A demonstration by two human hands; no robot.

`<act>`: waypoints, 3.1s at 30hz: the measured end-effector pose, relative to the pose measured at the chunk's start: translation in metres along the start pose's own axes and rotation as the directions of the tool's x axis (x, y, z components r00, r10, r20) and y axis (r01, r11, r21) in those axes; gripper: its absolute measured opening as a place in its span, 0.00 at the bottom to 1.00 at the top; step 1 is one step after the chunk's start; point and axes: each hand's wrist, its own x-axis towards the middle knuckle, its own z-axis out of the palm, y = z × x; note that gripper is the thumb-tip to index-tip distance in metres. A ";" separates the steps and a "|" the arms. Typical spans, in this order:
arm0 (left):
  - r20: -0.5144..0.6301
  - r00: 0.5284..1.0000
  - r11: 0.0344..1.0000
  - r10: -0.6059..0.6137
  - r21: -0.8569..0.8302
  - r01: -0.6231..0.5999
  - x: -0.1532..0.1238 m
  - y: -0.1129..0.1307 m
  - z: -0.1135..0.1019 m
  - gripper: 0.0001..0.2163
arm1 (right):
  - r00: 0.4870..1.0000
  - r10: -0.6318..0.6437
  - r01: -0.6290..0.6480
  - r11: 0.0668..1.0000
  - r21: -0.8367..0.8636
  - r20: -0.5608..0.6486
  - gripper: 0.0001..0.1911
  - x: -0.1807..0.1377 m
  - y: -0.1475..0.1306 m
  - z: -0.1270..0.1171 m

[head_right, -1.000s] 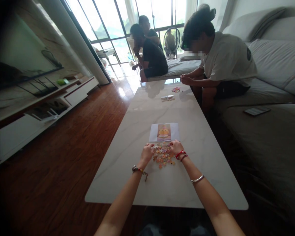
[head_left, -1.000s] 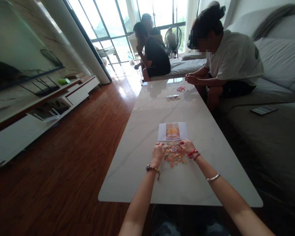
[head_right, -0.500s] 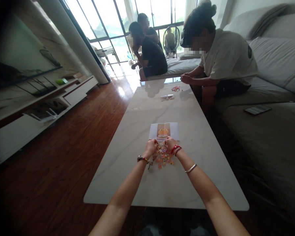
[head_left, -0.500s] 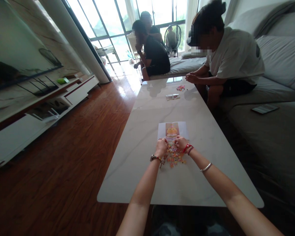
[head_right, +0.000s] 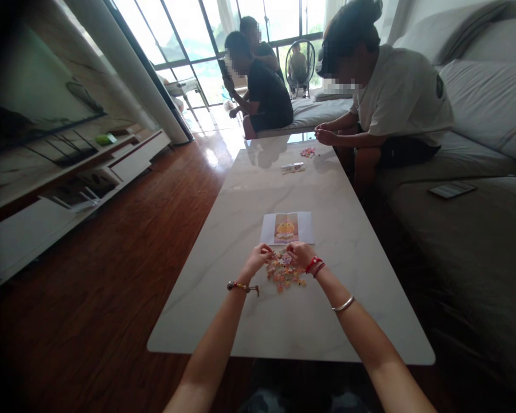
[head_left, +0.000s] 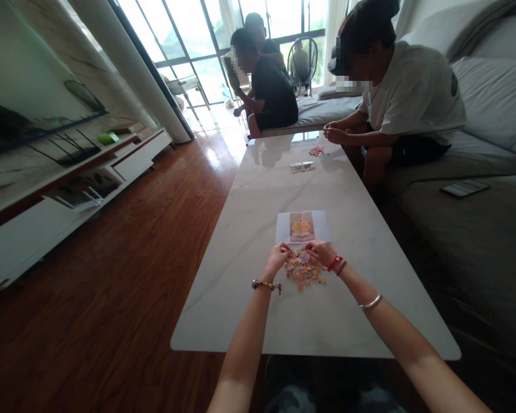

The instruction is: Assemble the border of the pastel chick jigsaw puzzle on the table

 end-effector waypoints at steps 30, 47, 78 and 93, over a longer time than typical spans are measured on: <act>-0.099 0.993 0.991 -0.064 0.112 0.075 -0.125 -0.030 0.034 0.03 | 0.991 -0.012 0.028 0.993 -0.114 0.134 0.09 -0.106 -0.060 0.045; -0.115 0.991 0.980 -0.065 0.182 0.085 -0.125 -0.023 0.037 0.02 | 0.975 0.096 -0.062 0.984 -0.168 0.200 0.13 -0.100 -0.068 0.043; -0.364 0.931 0.966 0.007 0.242 0.087 -0.097 0.017 0.029 0.07 | 0.995 0.093 -0.094 0.994 -0.046 -0.026 0.09 0.028 0.000 0.003; -0.086 0.966 0.890 0.244 0.416 -0.188 0.007 0.019 -0.003 0.09 | 0.995 0.098 -0.096 0.991 -0.089 0.012 0.09 0.032 0.012 0.004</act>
